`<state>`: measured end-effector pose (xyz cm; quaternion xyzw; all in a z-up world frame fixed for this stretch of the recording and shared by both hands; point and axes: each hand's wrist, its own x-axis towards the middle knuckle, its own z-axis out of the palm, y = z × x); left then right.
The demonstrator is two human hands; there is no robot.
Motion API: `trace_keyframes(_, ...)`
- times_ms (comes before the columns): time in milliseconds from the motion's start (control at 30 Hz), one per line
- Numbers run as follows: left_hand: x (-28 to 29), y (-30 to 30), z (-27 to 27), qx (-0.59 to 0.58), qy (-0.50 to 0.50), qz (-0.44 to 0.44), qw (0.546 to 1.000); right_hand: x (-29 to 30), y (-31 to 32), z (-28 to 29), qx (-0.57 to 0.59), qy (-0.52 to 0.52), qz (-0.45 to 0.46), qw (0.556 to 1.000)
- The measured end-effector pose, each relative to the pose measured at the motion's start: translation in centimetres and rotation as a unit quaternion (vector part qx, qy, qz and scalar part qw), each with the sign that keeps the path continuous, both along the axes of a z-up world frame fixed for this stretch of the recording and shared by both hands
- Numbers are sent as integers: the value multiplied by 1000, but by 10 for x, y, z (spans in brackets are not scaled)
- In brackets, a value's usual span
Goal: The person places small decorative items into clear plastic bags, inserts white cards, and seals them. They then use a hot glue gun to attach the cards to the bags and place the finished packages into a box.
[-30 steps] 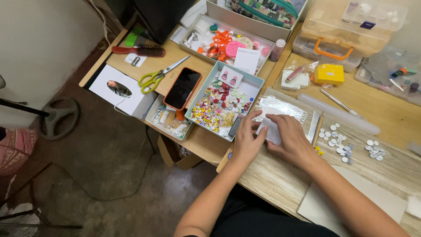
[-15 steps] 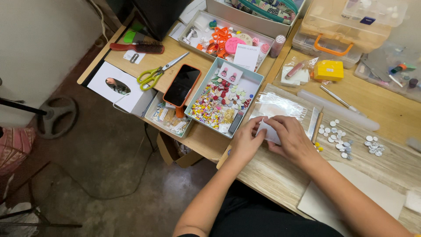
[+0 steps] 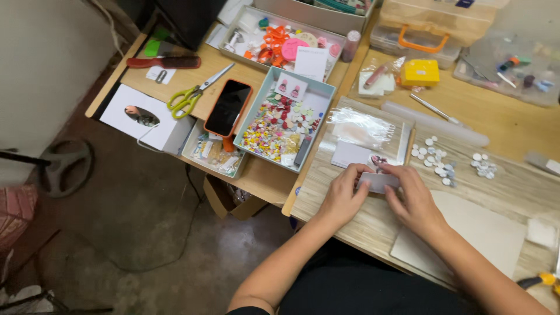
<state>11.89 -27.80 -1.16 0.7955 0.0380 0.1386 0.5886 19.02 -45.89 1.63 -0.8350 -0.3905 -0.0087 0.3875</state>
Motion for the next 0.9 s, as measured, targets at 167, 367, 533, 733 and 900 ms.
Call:
trace_keyframes(167,3,-28,3,19,-11,-36,999,-17,-29,5,-4,7,-68,998)
trace_keyframes(367,14,-79,-3,27,-31,-105,994,-31,-75,4,35,-4,-143,989)
trace_keyframes(533,16,-116,4,37,-43,-173,983,-47,-115,-3,78,3,-202,976)
trace_keyframes(733,12,-146,5,57,-61,-212,974,-65,-140,-5,113,-10,-247,962)
trace_keyframes(900,3,-152,10,43,-110,-196,974,-73,-148,-15,139,-2,-253,957)
